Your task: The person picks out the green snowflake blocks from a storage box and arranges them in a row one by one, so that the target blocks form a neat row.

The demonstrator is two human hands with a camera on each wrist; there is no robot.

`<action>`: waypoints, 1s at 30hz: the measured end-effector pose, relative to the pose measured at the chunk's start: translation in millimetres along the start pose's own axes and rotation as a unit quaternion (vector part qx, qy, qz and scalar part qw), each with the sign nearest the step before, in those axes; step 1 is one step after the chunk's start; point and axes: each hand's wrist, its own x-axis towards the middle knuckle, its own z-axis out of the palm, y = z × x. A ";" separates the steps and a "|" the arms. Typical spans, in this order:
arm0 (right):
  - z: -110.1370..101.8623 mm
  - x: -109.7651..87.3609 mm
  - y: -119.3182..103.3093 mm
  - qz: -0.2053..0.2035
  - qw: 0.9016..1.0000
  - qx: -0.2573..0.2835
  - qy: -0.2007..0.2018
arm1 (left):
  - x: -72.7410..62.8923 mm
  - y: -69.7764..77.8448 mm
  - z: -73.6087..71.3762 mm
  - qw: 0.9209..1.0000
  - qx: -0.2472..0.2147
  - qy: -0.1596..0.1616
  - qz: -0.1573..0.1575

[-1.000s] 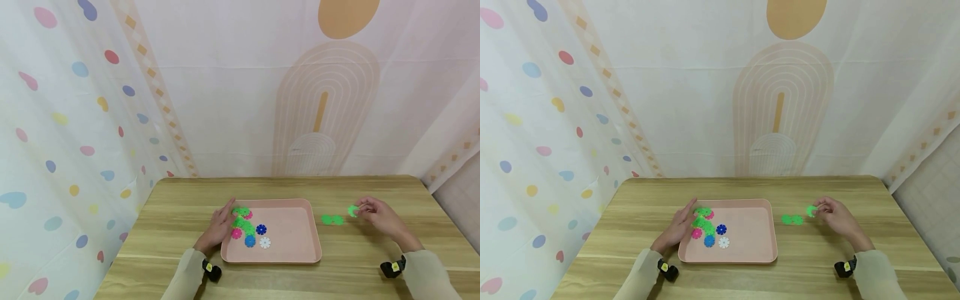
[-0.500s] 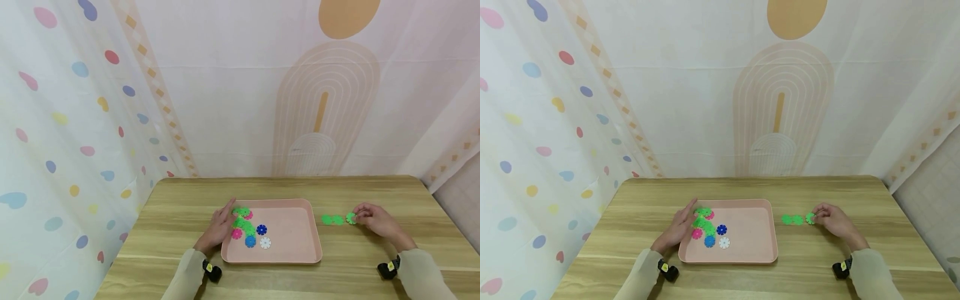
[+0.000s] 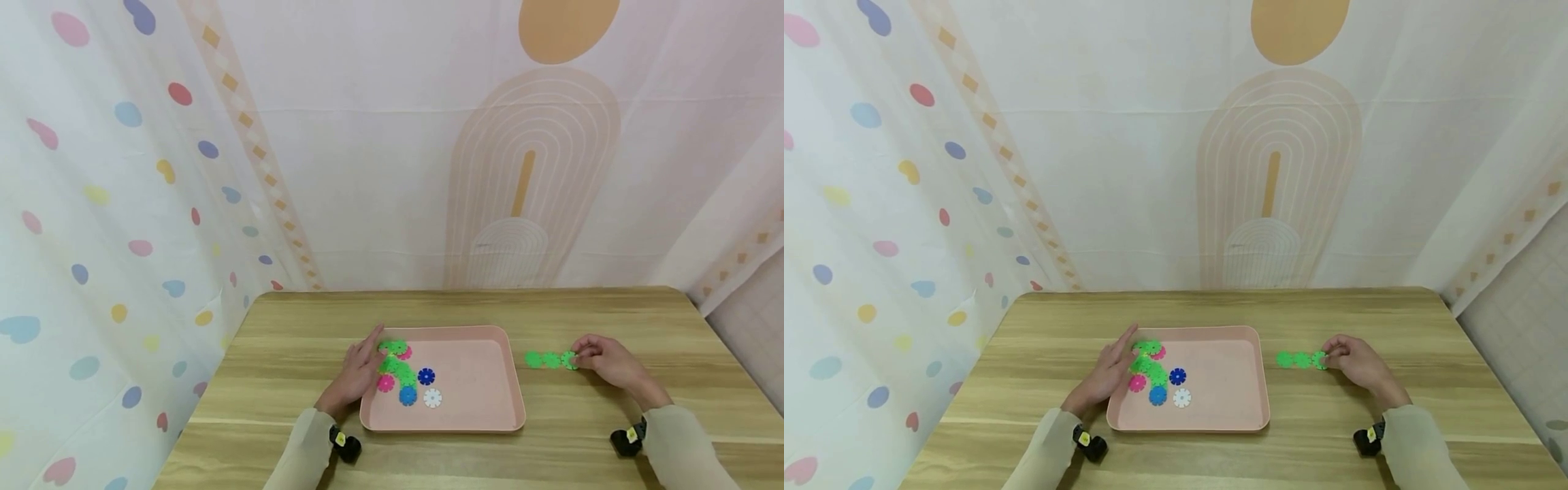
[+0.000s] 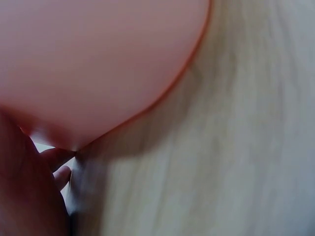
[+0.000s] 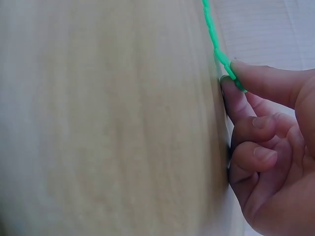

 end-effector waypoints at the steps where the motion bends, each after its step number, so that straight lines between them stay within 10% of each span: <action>1: 0.1 -0.1 -0.2 0.001 1.000 -0.002 0.001 | -0.2 0.0 -0.1 1.000 -0.001 0.000 -0.001; 30: 4.4 0.4 0.6 0.005 0.999 -0.033 0.037 | -0.1 -2.1 0.6 1.000 -0.007 0.001 -0.001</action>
